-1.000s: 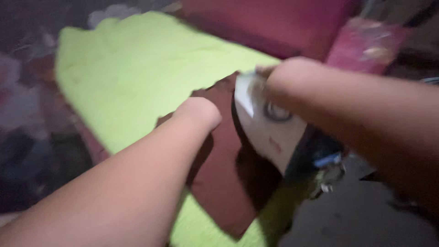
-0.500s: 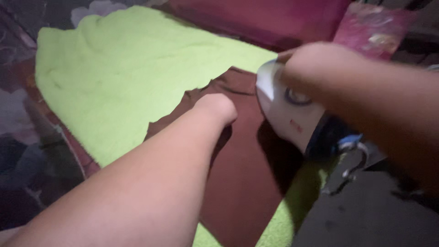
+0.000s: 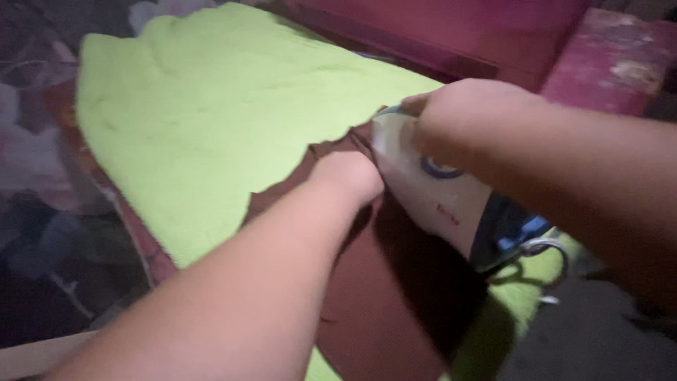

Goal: The person irons a brown t-shirt on a green towel-covered surface. They use a steam iron to smooth the fabric, repeatedly adjusting the shirt's position and flipping it over to iron different sections. The person finishes by folding the shirt neatly.

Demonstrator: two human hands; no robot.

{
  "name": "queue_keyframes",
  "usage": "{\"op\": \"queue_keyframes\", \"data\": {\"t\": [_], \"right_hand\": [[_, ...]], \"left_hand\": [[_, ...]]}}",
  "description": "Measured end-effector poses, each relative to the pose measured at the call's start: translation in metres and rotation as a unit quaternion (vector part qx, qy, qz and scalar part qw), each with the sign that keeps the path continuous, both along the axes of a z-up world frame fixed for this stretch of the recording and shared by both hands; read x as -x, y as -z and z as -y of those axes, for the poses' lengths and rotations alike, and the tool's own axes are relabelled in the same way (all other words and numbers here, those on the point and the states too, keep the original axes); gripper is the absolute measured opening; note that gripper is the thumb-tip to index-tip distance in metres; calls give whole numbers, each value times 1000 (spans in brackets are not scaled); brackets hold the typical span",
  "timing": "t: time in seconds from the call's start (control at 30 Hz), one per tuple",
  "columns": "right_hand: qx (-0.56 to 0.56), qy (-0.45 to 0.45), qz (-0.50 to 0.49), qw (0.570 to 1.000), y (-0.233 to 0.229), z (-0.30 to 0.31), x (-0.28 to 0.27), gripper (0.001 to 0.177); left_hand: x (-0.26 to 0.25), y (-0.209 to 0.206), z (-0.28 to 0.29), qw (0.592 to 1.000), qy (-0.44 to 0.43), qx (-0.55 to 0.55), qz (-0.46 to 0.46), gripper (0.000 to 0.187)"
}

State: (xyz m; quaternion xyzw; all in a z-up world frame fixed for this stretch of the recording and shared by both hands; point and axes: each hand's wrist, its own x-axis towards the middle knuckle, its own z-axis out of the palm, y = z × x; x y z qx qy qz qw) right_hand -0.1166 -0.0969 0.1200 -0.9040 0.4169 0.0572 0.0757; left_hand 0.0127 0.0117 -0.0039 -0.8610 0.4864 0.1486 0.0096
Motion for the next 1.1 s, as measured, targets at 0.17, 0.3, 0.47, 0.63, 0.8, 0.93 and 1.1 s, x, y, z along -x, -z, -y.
{"op": "queue_keyframes", "data": {"t": [0.17,0.3,0.47,0.63,0.8,0.93,1.1], "right_hand": [[-9,-4,43,999,8,15,-26,58],[-32,19,80,996,4,21,-19,57],[-32,56,98,993,-7,51,14,54],[7,2,18,1000,-7,92,33,52],[-48,-6,37,998,6,136,43,55],[-22,-60,-6,998,7,139,34,57],[28,-109,-61,992,0,126,28,61]], "left_hand": [[3,0,2,997,46,-5,62,53],[8,1,-8,1000,7,9,-16,43],[5,8,-5,1000,4,30,2,48],[21,-14,9,996,-80,-42,-8,45],[63,-49,39,972,-225,-21,-60,54],[101,-62,51,956,-286,15,-71,63],[126,-59,85,932,-350,20,-89,71]]}}
